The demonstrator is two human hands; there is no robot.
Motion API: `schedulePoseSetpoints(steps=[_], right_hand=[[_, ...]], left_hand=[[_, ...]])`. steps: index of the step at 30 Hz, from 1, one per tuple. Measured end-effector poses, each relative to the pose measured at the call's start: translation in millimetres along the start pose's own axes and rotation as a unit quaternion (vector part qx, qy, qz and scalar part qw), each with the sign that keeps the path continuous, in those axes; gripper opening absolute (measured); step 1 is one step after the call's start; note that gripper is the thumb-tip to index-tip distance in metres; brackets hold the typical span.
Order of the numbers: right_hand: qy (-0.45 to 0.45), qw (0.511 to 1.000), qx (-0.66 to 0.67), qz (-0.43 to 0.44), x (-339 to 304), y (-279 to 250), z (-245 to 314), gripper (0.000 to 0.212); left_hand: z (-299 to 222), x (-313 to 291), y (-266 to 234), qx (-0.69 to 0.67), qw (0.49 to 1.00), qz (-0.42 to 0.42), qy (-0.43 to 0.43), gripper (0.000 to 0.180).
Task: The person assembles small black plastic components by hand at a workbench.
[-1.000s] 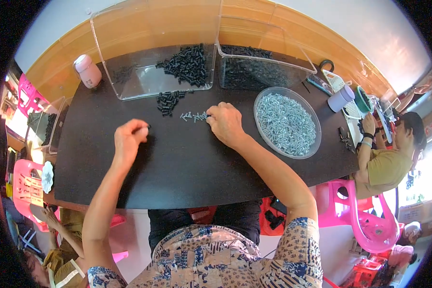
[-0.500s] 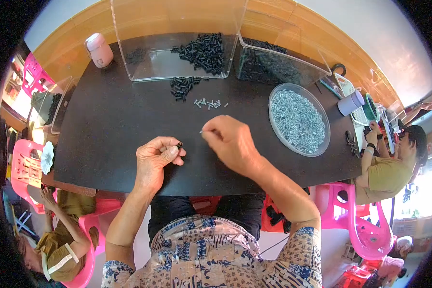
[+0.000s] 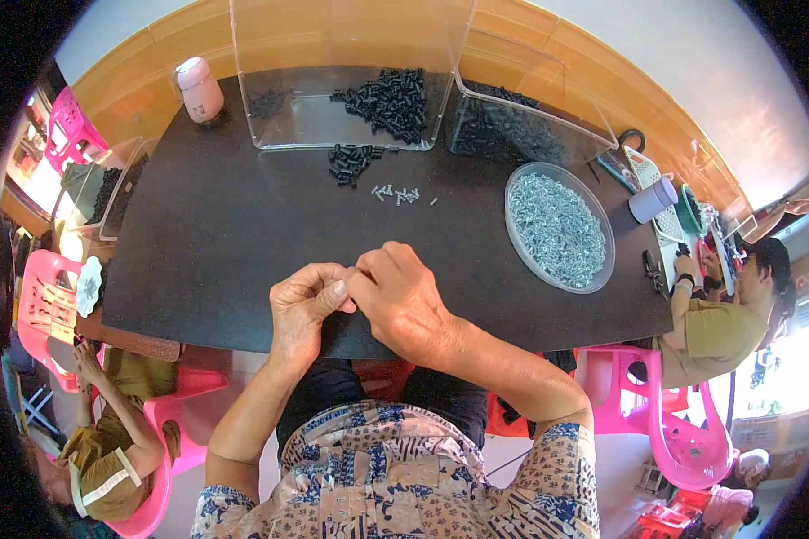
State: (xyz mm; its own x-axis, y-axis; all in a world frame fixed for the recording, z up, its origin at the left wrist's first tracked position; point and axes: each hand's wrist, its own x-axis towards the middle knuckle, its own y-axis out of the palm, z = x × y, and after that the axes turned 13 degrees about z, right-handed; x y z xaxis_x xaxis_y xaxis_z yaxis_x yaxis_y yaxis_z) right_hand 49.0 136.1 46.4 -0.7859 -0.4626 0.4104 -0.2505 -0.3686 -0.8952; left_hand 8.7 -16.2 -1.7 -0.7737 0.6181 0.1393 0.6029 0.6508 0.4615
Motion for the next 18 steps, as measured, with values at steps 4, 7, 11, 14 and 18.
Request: schedulePoseSetpoints(steps=[4,7,11,14,18], right_hand=[[-0.102,0.988,-0.116,-0.011,2.9,3.5,11.2,0.046],[-0.089,0.974,-0.207,0.016,3.2,7.9,25.9,0.053],[-0.010,0.998,-0.058,0.009,10.2,16.6,24.6,0.037],[0.039,0.998,0.011,-0.056,24.1,20.8,-4.9,0.019],[0.152,0.983,-0.018,-0.102,46.4,45.1,-64.5,0.009]], left_hand=[[3.8,-1.3,-1.7,-0.019,0.999,-0.023,0.033,0.016],[1.0,-1.2,2.0,-0.027,0.998,-0.051,0.022,0.015],[3.2,-2.0,-4.6,-0.014,0.997,-0.078,0.021,0.012],[3.2,-4.0,-17.4,-0.001,0.997,-0.073,0.031,0.011],[4.4,1.1,-20.1,0.022,0.997,-0.072,0.029,0.013]])
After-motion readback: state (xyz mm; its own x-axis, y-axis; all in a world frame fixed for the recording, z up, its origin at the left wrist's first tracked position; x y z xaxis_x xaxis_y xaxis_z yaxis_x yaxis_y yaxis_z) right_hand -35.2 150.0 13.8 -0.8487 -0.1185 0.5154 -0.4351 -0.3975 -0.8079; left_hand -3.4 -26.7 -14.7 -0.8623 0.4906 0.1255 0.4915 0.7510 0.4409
